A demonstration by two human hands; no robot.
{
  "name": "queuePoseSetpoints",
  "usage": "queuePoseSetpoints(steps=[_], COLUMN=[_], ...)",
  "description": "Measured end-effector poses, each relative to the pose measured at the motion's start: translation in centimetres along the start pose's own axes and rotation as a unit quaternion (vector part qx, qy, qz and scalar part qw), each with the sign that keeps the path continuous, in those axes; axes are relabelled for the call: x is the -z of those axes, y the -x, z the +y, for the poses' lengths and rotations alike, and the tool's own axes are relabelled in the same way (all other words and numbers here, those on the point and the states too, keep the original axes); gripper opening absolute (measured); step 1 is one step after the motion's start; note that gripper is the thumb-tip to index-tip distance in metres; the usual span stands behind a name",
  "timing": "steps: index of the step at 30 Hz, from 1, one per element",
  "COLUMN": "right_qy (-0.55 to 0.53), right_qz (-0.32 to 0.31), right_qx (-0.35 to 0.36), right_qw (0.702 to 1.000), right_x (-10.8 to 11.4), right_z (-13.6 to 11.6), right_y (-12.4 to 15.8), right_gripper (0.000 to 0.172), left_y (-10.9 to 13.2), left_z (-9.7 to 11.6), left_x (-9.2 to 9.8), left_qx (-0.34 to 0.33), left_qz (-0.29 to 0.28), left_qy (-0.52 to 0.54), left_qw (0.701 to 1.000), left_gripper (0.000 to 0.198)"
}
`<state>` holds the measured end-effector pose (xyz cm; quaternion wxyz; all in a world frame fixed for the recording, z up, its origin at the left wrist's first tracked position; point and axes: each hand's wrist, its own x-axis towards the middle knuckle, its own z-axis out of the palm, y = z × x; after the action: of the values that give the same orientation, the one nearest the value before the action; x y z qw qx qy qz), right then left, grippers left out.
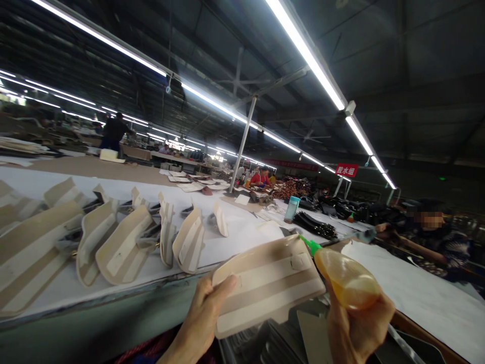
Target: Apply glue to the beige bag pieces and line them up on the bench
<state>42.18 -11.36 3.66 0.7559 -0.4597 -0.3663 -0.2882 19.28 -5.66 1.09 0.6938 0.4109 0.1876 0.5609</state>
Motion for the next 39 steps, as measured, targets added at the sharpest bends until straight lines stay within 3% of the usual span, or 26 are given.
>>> queuePoseSetpoints(steps=[8,15,20,26,30,33,36,39], right_qy=[0.025,-0.001,-0.024,-0.142,-0.216,-0.229,-0.217,-0.218], right_qz=[-0.016,-0.067,-0.061,-0.181,-0.234,-0.238,-0.215,-0.228], right_qx=[-0.014,0.003,0.035,0.078,0.113,0.138,0.138,0.108], right_qw=[0.999,0.998,0.997,0.970,0.941,0.934,0.942,0.943], right_x=[0.5,0.3,-0.3,-1.7,-2.3,-2.3,-2.3,-2.3], right_z=[0.5,-0.2,-0.7,-3.4,-4.0,-3.6,-3.7,-4.5], right_y=[0.4,0.7,0.9,4.4,6.4,6.7,6.6,6.8], right_gripper=[0.050,0.043,0.038,0.034,0.035,0.038,0.043,0.032], left_y=[-0.2,-0.4,-0.3,-0.1,-0.1,0.0,0.0,0.0], left_z=[-0.4,-0.5,-0.2,0.1,0.1,0.2,0.1,0.1], left_x=[0.3,0.3,0.0,-0.5,-0.6,-0.7,-0.7,-0.8], left_qx=[0.014,0.027,0.019,0.037,0.023,0.004,0.011,0.009], left_qz=[0.016,0.071,0.058,0.040,-0.006,-0.016,0.014,0.001], left_qy=[-0.008,0.011,0.023,0.063,0.085,0.084,0.078,0.071], left_qw=[1.000,0.997,0.998,0.997,0.996,0.996,0.997,0.997], left_gripper=[0.036,0.040,0.040,0.036,0.030,0.028,0.026,0.019])
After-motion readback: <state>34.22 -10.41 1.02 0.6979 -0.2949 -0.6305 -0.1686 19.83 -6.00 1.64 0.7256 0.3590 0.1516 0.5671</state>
